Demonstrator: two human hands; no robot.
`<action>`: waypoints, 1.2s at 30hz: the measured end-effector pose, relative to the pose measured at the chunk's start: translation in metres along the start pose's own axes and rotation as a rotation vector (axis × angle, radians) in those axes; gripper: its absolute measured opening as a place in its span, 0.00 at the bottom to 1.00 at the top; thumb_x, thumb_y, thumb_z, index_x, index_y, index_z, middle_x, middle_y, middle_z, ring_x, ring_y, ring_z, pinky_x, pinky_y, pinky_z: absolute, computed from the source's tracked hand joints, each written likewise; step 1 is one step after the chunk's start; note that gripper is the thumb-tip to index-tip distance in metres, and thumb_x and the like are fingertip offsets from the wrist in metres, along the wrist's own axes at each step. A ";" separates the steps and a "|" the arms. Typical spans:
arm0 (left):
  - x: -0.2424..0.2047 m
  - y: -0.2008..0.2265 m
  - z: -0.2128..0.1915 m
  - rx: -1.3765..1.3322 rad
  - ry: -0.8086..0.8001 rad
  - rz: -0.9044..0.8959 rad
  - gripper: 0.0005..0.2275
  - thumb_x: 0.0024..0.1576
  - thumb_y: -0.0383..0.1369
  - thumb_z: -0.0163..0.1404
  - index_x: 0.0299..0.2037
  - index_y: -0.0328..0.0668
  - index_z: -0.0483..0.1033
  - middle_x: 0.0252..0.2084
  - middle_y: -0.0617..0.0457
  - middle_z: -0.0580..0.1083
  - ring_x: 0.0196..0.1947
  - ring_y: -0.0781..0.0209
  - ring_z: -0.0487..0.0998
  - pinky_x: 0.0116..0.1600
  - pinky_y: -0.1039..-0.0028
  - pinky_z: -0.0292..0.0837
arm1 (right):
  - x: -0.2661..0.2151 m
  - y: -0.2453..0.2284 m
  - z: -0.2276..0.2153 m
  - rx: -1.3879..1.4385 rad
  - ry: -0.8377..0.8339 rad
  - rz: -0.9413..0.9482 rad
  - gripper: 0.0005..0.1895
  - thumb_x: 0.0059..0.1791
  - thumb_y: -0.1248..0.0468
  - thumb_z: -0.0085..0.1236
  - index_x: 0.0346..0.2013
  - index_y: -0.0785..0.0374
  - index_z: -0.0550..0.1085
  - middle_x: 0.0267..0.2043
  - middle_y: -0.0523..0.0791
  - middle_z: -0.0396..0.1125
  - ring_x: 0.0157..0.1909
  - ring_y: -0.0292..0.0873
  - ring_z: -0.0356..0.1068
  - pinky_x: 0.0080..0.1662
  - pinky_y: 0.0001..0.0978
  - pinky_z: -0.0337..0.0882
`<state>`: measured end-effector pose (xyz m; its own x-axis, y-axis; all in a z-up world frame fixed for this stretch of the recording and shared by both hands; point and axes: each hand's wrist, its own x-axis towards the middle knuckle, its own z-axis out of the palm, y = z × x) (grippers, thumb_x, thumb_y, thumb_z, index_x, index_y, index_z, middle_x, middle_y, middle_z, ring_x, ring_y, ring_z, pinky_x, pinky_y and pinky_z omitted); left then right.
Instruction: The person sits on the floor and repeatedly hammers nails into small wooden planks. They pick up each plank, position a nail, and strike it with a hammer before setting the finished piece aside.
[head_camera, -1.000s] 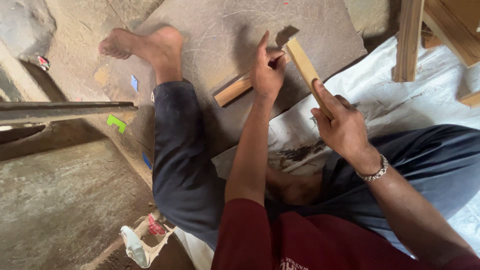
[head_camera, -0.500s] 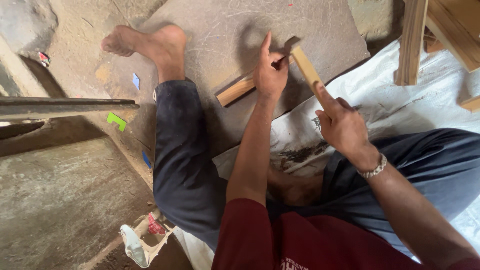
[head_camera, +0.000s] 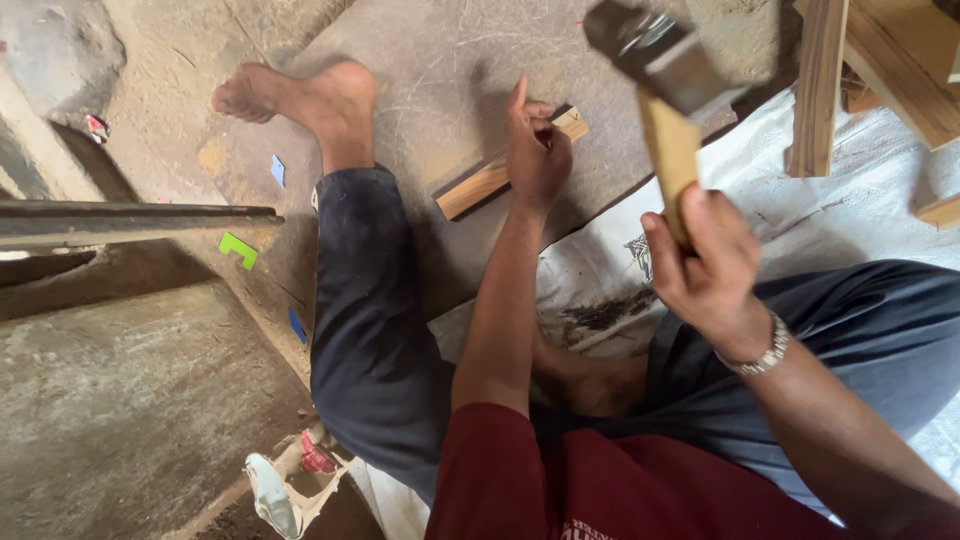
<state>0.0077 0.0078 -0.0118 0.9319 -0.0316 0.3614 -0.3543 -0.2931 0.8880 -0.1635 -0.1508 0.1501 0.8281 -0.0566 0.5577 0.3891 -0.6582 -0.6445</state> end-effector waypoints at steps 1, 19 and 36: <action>-0.001 0.001 -0.001 -0.023 -0.009 -0.044 0.36 0.53 0.16 0.49 0.74 0.36 0.51 0.46 0.53 0.72 0.33 0.66 0.76 0.37 0.77 0.74 | -0.001 0.006 0.012 0.010 -0.071 0.081 0.30 0.53 0.73 0.65 0.69 0.67 0.66 0.29 0.49 0.68 0.26 0.41 0.66 0.28 0.33 0.66; 0.032 0.069 -0.020 0.795 -0.259 0.212 0.19 0.40 0.35 0.64 0.40 0.47 0.72 0.49 0.45 0.71 0.52 0.44 0.75 0.55 0.56 0.73 | -0.077 0.034 -0.003 0.121 -0.216 0.657 0.39 0.48 0.64 0.62 0.74 0.55 0.60 0.69 0.54 0.63 0.65 0.49 0.67 0.60 0.39 0.71; -0.054 0.040 -0.150 0.722 0.213 -0.506 0.22 0.47 0.42 0.65 0.48 0.40 0.77 0.52 0.41 0.73 0.53 0.45 0.72 0.57 0.56 0.70 | -0.090 0.041 0.000 0.193 -0.219 0.678 0.41 0.49 0.65 0.63 0.75 0.58 0.58 0.72 0.53 0.61 0.68 0.48 0.65 0.63 0.39 0.68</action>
<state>-0.0684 0.1415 0.0469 0.9037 0.4197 0.0851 0.2949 -0.7540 0.5869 -0.2220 -0.1726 0.0729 0.9657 -0.2394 -0.1002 -0.1895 -0.3868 -0.9025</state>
